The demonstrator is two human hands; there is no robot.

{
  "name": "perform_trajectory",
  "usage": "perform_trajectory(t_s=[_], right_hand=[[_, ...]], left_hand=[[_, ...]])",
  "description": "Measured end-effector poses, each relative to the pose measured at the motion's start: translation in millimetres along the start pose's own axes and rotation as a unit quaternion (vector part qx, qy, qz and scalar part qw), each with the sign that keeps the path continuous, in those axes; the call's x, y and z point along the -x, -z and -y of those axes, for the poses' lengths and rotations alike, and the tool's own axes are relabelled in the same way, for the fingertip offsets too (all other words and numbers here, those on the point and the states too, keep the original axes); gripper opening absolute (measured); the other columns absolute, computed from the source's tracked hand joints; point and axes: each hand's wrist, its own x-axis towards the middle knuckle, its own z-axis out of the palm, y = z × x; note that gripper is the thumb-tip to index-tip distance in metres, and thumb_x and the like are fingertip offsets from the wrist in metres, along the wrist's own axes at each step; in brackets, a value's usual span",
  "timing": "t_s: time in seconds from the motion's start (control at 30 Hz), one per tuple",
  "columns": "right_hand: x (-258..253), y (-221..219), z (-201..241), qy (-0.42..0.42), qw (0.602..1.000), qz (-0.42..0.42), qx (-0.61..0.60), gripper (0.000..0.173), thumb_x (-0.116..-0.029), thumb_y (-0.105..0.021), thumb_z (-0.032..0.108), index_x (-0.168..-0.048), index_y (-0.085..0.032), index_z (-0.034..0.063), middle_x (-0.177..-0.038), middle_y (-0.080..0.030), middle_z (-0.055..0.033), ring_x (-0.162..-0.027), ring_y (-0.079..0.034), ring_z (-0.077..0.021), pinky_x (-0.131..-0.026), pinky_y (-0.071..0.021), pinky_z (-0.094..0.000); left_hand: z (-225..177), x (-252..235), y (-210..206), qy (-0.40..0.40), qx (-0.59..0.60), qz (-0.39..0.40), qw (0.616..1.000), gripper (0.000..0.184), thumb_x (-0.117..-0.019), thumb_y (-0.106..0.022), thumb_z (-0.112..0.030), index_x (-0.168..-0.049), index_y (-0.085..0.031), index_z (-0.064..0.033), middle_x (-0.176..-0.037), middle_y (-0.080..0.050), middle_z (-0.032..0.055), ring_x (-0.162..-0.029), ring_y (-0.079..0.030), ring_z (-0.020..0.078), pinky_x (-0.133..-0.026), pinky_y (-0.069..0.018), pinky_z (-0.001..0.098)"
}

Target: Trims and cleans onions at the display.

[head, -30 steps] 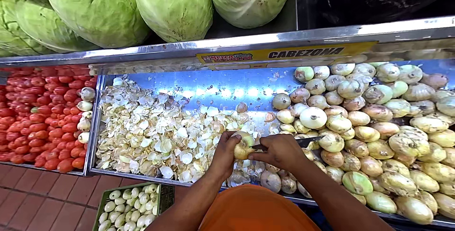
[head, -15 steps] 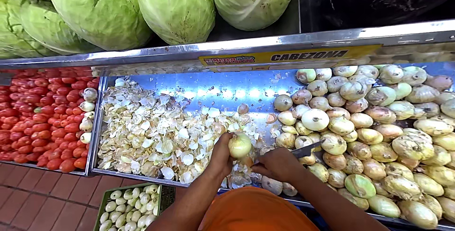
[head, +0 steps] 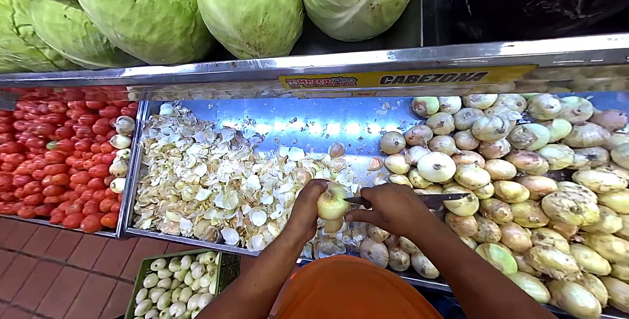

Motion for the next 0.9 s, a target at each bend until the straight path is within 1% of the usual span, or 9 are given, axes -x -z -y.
perform_trajectory(t_s=[0.2, 0.37, 0.47, 0.57, 0.63, 0.7, 0.77, 0.83, 0.9], right_hand=[[-10.1, 2.8, 0.9, 0.026, 0.998, 0.034, 0.048, 0.078, -0.0840, -0.041, 0.090, -0.077, -0.065, 0.0160, -0.067, -0.061, -0.0025, -0.071, -0.066, -0.0220, -0.064, -0.0509, -0.0471], [-21.1, -20.8, -19.1, 0.164, 0.983, -0.062, 0.048, 0.076, -0.0922, -0.036, 0.084, -0.066, -0.057, 0.0149, -0.055, -0.050, -0.0005, -0.054, -0.058, -0.0186, -0.051, -0.0458, -0.0420], [-21.6, -34.1, -27.7, 0.214, 0.966, -0.138, 0.043, 0.073, -0.0962, -0.038, 0.078, -0.062, -0.052, 0.0152, -0.051, -0.045, 0.0012, -0.048, -0.053, -0.0161, -0.045, -0.0405, -0.0382], [-19.2, -45.3, -30.9, 0.200, 0.954, -0.218, 0.057, 0.069, -0.0988, -0.041, 0.073, -0.061, -0.051, 0.0164, -0.050, -0.045, 0.0024, -0.045, -0.052, -0.0141, -0.042, -0.0390, -0.0353], [-16.0, -52.3, -31.7, 0.182, 0.954, -0.231, 0.059, 0.067, -0.0984, -0.043, 0.072, -0.061, -0.052, 0.0165, -0.050, -0.046, 0.0023, -0.046, -0.053, -0.0148, -0.042, -0.0406, -0.0359], [-9.9, -59.4, -26.8, 0.200, 0.956, -0.211, 0.047, 0.068, -0.0960, -0.046, 0.073, -0.061, -0.054, 0.0144, -0.050, -0.049, -0.0004, -0.046, -0.056, -0.0182, -0.042, -0.0445, -0.0405], [1.2, -69.2, -11.1, 0.207, 0.970, -0.121, 0.042, 0.074, -0.0961, -0.040, 0.076, -0.065, -0.058, 0.0116, -0.054, -0.054, -0.0052, -0.051, -0.062, -0.0247, -0.046, -0.0486, -0.0473], [4.1, -68.0, -2.8, 0.164, 0.986, 0.016, 0.026, 0.075, -0.0993, -0.037, 0.073, -0.079, -0.062, 0.0060, -0.068, -0.062, -0.0128, -0.068, -0.068, -0.0332, -0.061, -0.0517, -0.0553], [0.6, -58.2, -6.0, 0.102, 0.994, 0.044, -0.022, 0.061, -0.1013, -0.049, 0.062, -0.090, -0.067, 0.0042, -0.080, -0.068, -0.0152, -0.080, -0.070, -0.0353, -0.071, -0.0537, -0.0586]], left_hand=[[2.4, 1.4, -1.2, -0.056, -0.109, 0.020, 0.992, 0.030, -0.0990, -0.051, -0.029, -0.115, -0.065, -0.0076, -0.096, -0.070, 0.0128, -0.085, -0.068, 0.0240, -0.076, -0.0570, 0.0443], [8.2, -0.4, 0.6, -0.077, -0.207, 0.010, 0.975, 0.030, -0.0978, -0.053, -0.035, -0.110, -0.068, -0.0117, -0.093, -0.070, 0.0082, -0.083, -0.069, 0.0216, -0.075, -0.0583, 0.0457], [14.7, 0.9, -3.9, -0.066, -0.184, 0.002, 0.981, 0.026, -0.0991, -0.052, -0.030, -0.109, -0.067, -0.0106, -0.091, -0.069, 0.0085, -0.081, -0.068, 0.0218, -0.073, -0.0567, 0.0451], [23.8, -3.3, -11.6, -0.056, -0.111, -0.037, 0.992, 0.026, -0.0994, -0.052, -0.028, -0.106, -0.066, -0.0083, -0.091, -0.069, 0.0110, -0.082, -0.067, 0.0236, -0.074, -0.0559, 0.0452], [28.9, -7.1, -16.6, -0.036, -0.068, -0.063, 0.995, 0.026, -0.0999, -0.051, -0.028, -0.106, -0.066, -0.0070, -0.093, -0.068, 0.0124, -0.084, -0.067, 0.0249, -0.075, -0.0557, 0.0461], [27.1, -13.1, -17.9, 0.015, -0.010, -0.096, 0.995, 0.031, -0.1041, -0.046, -0.028, -0.113, -0.063, -0.0035, -0.100, -0.067, 0.0168, -0.087, -0.066, 0.0285, -0.074, -0.0562, 0.0480], [19.5, -25.6, -7.8, 0.067, 0.052, -0.132, 0.988, 0.041, -0.1080, -0.039, -0.035, -0.124, -0.059, -0.0030, -0.109, -0.065, 0.0201, -0.090, -0.066, 0.0316, -0.072, -0.0565, 0.0488], [8.8, -34.3, 5.5, 0.090, 0.084, -0.124, 0.985, 0.046, -0.1066, -0.036, -0.040, -0.126, -0.058, -0.0043, -0.111, -0.066, 0.0204, -0.089, -0.067, 0.0320, -0.071, -0.0566, 0.0479], [-1.1, -31.5, 12.0, 0.094, 0.072, -0.102, 0.988, 0.045, -0.1055, -0.039, -0.038, -0.124, -0.059, -0.0031, -0.111, -0.067, 0.0207, -0.091, -0.068, 0.0324, -0.073, -0.0573, 0.0485]])
